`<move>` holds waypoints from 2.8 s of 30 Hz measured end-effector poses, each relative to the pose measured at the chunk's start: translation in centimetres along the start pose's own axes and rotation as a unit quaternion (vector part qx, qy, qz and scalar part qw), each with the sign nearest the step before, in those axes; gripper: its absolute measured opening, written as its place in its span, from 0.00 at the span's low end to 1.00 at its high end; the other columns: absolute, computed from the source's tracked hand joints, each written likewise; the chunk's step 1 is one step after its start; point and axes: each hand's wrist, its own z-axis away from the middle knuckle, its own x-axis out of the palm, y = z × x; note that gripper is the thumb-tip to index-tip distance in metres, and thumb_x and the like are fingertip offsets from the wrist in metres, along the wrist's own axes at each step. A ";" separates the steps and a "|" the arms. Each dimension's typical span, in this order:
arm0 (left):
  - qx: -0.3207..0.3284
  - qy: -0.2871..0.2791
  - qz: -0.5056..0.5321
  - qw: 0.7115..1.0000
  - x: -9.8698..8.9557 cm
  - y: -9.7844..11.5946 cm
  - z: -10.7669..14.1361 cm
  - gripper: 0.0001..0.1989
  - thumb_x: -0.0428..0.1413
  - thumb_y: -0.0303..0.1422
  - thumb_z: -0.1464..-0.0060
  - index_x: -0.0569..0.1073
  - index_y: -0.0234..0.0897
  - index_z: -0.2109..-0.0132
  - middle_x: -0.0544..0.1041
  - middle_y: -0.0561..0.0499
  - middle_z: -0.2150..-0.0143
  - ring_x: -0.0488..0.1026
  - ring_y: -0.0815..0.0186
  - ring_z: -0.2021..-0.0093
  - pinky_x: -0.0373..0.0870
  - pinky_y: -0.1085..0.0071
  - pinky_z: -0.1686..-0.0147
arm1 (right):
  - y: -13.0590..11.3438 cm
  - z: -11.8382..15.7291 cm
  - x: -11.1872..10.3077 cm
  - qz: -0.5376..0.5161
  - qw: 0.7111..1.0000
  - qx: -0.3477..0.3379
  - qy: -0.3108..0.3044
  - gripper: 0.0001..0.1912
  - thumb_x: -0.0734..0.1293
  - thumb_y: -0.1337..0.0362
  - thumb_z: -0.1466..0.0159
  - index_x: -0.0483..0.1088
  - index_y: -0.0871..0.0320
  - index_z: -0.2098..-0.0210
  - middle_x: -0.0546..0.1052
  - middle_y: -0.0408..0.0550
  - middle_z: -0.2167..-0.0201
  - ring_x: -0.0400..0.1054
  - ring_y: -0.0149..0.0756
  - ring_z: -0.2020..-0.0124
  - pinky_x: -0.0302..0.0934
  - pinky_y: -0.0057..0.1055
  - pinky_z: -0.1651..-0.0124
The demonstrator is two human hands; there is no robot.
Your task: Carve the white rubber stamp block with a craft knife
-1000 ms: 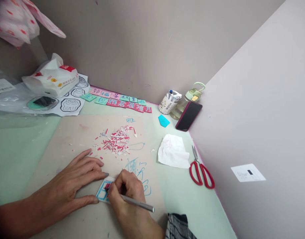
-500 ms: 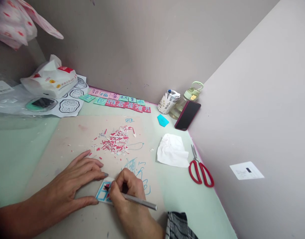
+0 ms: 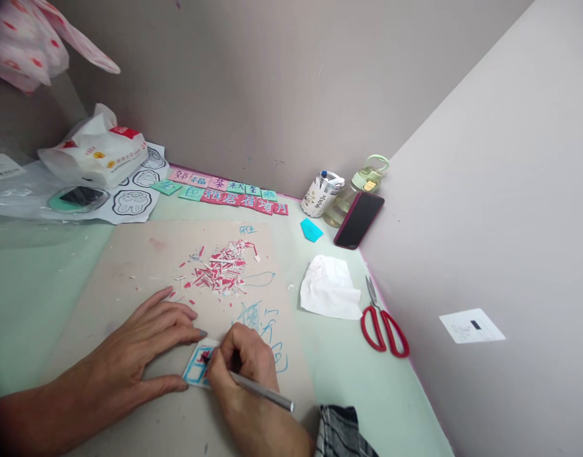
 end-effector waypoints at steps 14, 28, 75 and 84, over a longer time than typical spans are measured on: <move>0.001 -0.002 0.002 1.000 0.0 0.0 0.1 0.24 0.68 0.30 0.46 0.68 0.47 0.46 0.74 0.54 0.51 0.70 0.58 0.43 0.38 0.50 0.29 | 0.0 -0.1 -0.1 0.019 1.000 -0.014 -0.011 0.14 0.62 0.61 0.35 0.57 0.54 0.76 0.63 0.39 0.78 0.56 0.31 0.75 0.50 0.29 0.71; 0.007 0.001 0.003 1.000 0.1 -0.2 0.1 0.25 0.69 0.30 0.46 0.68 0.46 0.46 0.74 0.54 0.51 0.70 0.58 0.43 0.37 0.51 0.29 | -0.1 0.0 -0.4 0.012 1.000 -0.004 -0.021 0.14 0.62 0.60 0.35 0.56 0.53 0.76 0.63 0.38 0.78 0.56 0.31 0.74 0.51 0.29 0.71; 0.016 -0.009 -0.037 0.999 -1.6 -0.7 1.3 0.39 0.67 0.35 0.44 0.61 0.46 0.30 0.69 0.45 0.30 0.59 0.48 0.27 0.56 0.45 0.29 | -1.2 -0.2 -1.9 -0.136 0.991 -0.018 -0.009 0.11 0.73 0.59 0.39 0.71 0.56 0.73 0.68 0.39 0.78 0.57 0.31 0.74 0.53 0.29 0.71; -0.042 0.013 0.050 0.998 -2.0 1.5 0.8 0.23 0.64 0.27 0.45 0.73 0.46 0.43 0.78 0.49 0.42 0.72 0.53 0.38 0.70 0.56 0.38 | -1.3 0.6 -2.2 -0.089 0.992 -0.085 -0.023 0.17 0.62 0.51 0.26 0.75 0.56 0.54 0.79 0.50 0.61 0.72 0.41 0.58 0.64 0.34 0.55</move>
